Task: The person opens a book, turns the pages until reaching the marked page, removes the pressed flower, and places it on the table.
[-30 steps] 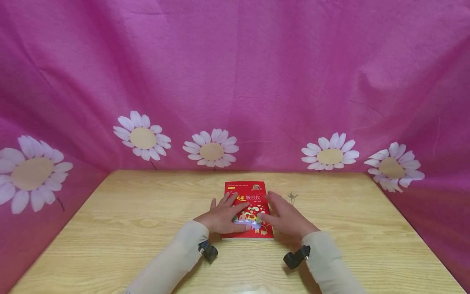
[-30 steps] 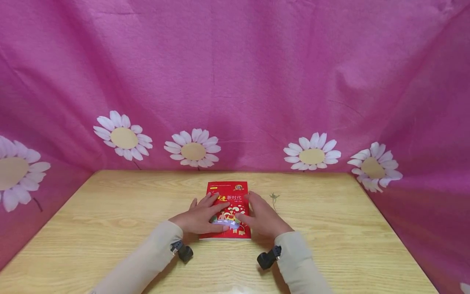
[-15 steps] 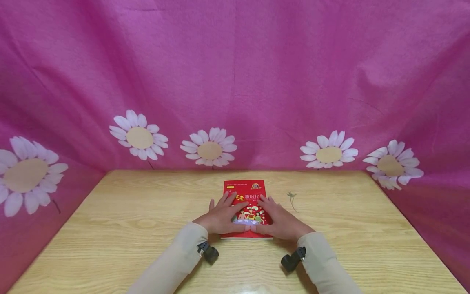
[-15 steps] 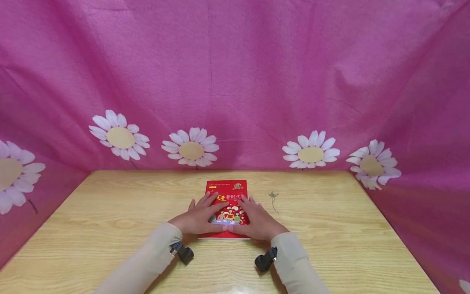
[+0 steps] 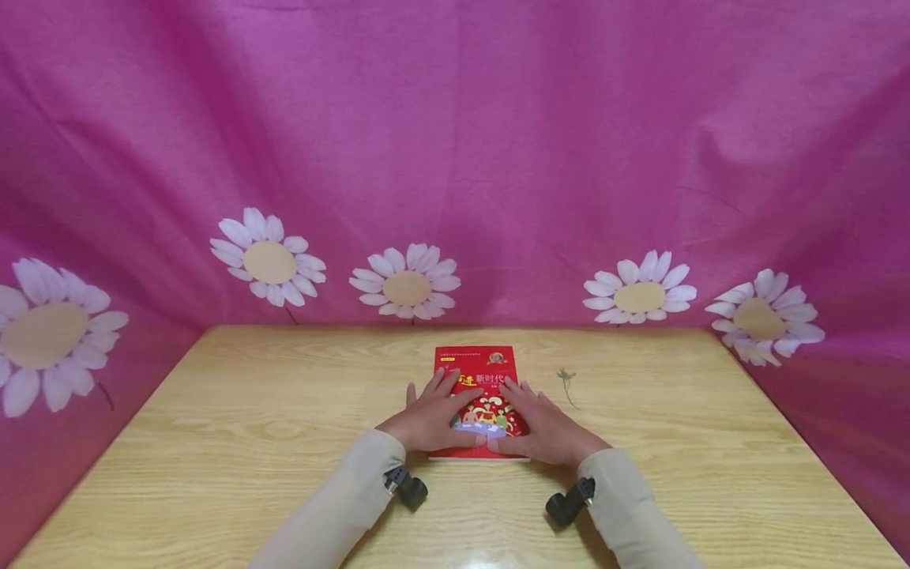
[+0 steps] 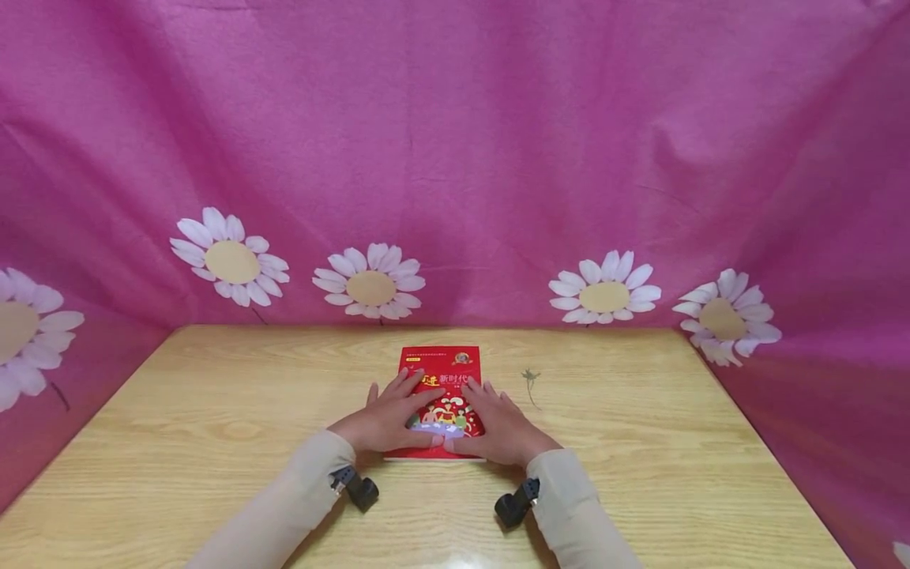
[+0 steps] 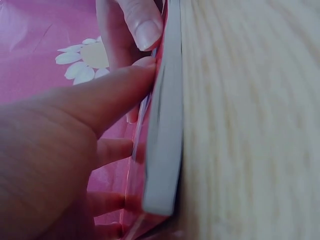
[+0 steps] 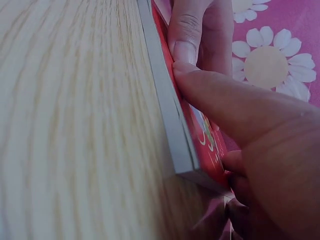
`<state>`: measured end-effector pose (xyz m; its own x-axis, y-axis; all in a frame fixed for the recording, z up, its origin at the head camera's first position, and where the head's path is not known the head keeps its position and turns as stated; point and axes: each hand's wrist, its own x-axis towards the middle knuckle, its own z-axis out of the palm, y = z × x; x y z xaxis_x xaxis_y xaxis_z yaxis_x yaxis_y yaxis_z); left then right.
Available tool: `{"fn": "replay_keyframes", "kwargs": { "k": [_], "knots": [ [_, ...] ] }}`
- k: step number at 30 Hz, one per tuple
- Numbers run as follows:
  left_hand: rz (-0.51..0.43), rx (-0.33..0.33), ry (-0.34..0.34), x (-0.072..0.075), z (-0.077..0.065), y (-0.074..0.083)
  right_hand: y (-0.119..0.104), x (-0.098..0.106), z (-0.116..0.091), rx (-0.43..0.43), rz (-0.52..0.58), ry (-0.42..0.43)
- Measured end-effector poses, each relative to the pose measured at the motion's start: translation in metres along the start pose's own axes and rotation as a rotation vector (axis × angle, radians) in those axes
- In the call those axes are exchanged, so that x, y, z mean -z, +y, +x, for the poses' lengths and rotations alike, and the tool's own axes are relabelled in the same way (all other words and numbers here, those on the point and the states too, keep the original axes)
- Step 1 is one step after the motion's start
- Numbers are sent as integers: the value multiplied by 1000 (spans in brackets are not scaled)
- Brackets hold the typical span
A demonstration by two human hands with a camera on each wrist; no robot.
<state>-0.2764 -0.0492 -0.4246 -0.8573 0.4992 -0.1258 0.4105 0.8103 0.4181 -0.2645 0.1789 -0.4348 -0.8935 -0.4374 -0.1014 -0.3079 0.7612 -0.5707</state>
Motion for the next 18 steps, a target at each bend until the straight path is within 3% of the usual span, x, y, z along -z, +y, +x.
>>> {"fn": "replay_keyframes", "kwargs": {
  "k": [18],
  "knots": [
    [13, 10, -15, 1, -3, 2, -2, 2, -2, -2, -4, -6]
  ]
}}
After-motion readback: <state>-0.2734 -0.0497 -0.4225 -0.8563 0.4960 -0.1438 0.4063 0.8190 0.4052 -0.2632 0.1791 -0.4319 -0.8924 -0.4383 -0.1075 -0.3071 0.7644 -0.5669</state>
